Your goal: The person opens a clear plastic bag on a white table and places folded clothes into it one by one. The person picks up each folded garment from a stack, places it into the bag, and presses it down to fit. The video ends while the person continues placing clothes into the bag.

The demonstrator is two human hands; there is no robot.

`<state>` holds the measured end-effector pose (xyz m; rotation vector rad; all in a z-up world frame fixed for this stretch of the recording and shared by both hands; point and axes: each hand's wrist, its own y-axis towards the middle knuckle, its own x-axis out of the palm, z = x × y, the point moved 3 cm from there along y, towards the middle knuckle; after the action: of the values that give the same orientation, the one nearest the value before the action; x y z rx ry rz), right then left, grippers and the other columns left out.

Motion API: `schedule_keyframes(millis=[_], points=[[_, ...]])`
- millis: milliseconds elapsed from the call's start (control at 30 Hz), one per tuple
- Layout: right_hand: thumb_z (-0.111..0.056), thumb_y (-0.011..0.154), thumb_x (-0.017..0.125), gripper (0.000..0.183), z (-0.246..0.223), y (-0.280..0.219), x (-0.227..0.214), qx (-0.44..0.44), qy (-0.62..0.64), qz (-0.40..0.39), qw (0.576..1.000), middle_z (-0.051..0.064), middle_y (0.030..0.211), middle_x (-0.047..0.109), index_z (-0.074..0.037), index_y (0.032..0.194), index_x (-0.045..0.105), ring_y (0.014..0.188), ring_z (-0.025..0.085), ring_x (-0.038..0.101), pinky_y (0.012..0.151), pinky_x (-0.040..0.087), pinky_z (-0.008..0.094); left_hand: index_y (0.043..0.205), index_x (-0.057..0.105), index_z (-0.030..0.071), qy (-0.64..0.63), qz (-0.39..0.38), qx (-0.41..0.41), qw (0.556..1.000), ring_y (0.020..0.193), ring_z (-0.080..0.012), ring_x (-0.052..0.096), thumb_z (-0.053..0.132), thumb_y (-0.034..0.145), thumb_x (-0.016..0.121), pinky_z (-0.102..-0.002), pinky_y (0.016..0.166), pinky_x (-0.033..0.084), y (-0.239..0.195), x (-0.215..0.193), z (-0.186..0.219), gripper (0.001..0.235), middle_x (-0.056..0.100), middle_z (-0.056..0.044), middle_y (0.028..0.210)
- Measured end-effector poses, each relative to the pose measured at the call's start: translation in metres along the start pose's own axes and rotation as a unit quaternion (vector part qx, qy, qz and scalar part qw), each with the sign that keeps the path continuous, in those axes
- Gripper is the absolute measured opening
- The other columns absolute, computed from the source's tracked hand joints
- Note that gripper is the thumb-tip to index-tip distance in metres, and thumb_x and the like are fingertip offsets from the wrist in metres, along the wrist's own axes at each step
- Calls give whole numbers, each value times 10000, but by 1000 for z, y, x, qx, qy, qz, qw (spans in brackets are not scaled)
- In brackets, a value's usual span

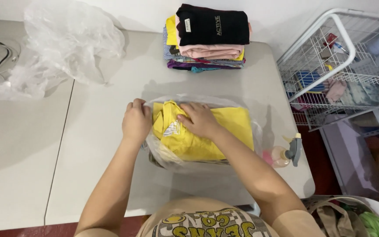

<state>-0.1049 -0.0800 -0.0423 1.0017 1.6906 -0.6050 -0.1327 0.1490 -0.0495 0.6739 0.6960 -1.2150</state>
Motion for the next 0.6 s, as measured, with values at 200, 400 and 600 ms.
schedule_keyframes(millis=[200, 400, 600], points=[[-512, 1039, 449, 442, -5, -4, 6, -60, -27, 34, 997, 80, 1097, 622, -182, 1295, 596, 1127, 341, 629, 978, 427, 510, 1147, 578, 76, -75, 37, -4, 996, 1013, -523, 666, 204, 1016, 463, -600, 860, 554, 0, -9, 10, 217, 609, -228, 1048], [-461, 1025, 497, 398, -10, -12, 4, -156, -14, 67, 985, 126, 1174, 658, -154, 1247, 620, 1151, 370, 643, 985, 464, 520, 1210, 612, 103, -45, 29, 24, 998, 1109, -497, 637, 132, 963, 543, -566, 900, 559, 15, -7, 15, 258, 589, -175, 1148], [-402, 1040, 481, 388, -10, -9, 6, -164, 1, 48, 985, 159, 1135, 700, -109, 1259, 611, 1101, 377, 673, 961, 502, 512, 1049, 741, 247, 63, -23, 79, 995, 948, -368, 727, 327, 950, 654, -505, 772, 603, 34, 7, 6, 154, 678, -70, 947]])
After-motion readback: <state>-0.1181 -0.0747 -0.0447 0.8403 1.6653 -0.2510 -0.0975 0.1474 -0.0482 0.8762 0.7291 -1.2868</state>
